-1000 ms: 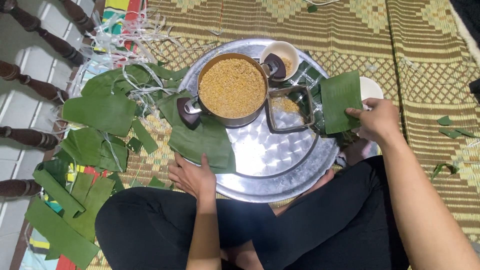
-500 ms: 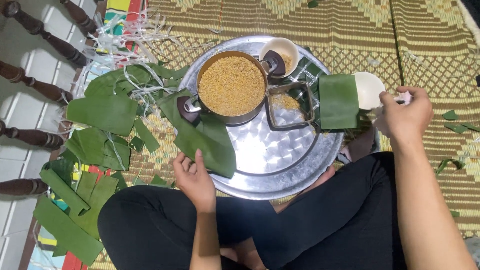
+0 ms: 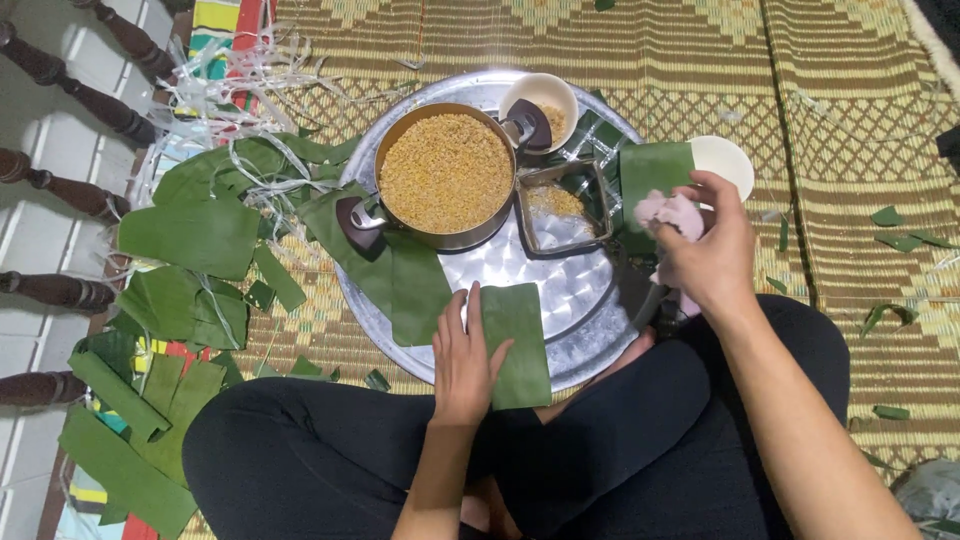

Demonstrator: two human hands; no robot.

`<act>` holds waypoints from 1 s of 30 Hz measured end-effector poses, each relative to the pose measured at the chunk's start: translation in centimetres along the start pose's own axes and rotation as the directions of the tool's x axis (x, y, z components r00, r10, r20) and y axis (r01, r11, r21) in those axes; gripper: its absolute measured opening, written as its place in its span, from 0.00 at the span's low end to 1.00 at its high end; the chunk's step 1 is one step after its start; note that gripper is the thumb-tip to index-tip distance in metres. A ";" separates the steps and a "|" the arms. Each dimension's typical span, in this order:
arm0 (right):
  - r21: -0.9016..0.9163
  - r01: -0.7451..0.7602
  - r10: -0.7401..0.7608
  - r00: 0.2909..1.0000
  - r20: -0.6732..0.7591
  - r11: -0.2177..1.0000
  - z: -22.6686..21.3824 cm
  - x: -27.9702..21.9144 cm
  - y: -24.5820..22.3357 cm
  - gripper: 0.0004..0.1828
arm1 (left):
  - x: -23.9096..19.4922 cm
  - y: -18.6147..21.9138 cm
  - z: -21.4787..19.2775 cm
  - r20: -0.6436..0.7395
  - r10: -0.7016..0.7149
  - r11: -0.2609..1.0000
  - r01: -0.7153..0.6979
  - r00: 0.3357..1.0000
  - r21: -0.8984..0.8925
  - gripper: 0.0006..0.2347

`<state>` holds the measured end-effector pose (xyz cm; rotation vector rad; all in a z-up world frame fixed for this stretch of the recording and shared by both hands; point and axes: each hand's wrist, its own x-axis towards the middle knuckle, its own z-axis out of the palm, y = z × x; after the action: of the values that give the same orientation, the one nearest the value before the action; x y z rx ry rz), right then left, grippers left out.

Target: Wrapping small portions of food in green leaves on a large metal tray.

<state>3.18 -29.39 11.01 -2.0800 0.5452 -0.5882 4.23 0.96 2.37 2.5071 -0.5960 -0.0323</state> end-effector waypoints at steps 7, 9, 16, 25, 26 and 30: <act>0.009 -0.055 0.048 0.923 0.383 0.998 5.0 -3.3 -1.5 0.22 | -6.0 3.9 0.5 0.006 0.261 0.946 -0.257 0.965 0.195 0.25; -0.183 0.058 0.039 0.872 0.487 0.981 7.0 -4.6 -0.5 0.17 | -7.2 3.3 2.0 0.094 0.207 0.976 -0.212 0.974 0.054 0.26; -0.651 0.353 0.202 0.758 0.620 0.672 9.6 -5.9 2.7 0.23 | -5.4 2.1 3.1 0.016 0.298 0.948 -0.298 0.954 0.109 0.28; -0.258 0.319 -0.086 0.764 0.640 0.912 10.5 -5.2 2.4 0.16 | -4.6 1.6 2.8 0.050 0.319 0.942 -0.322 0.946 0.090 0.28; -0.283 0.287 0.009 0.687 0.727 0.915 10.9 -5.5 3.1 0.18 | -4.7 1.5 3.0 0.065 0.319 0.944 -0.323 0.946 0.066 0.28; -0.315 0.288 0.059 0.647 0.761 0.904 12.4 -7.0 3.9 0.18 | -4.6 0.9 4.3 0.081 0.317 0.948 -0.318 0.945 0.004 0.29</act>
<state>4.27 -19.52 0.10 -2.5191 0.0159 0.4160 -0.94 0.03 -1.30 2.4040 -1.0311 -0.0068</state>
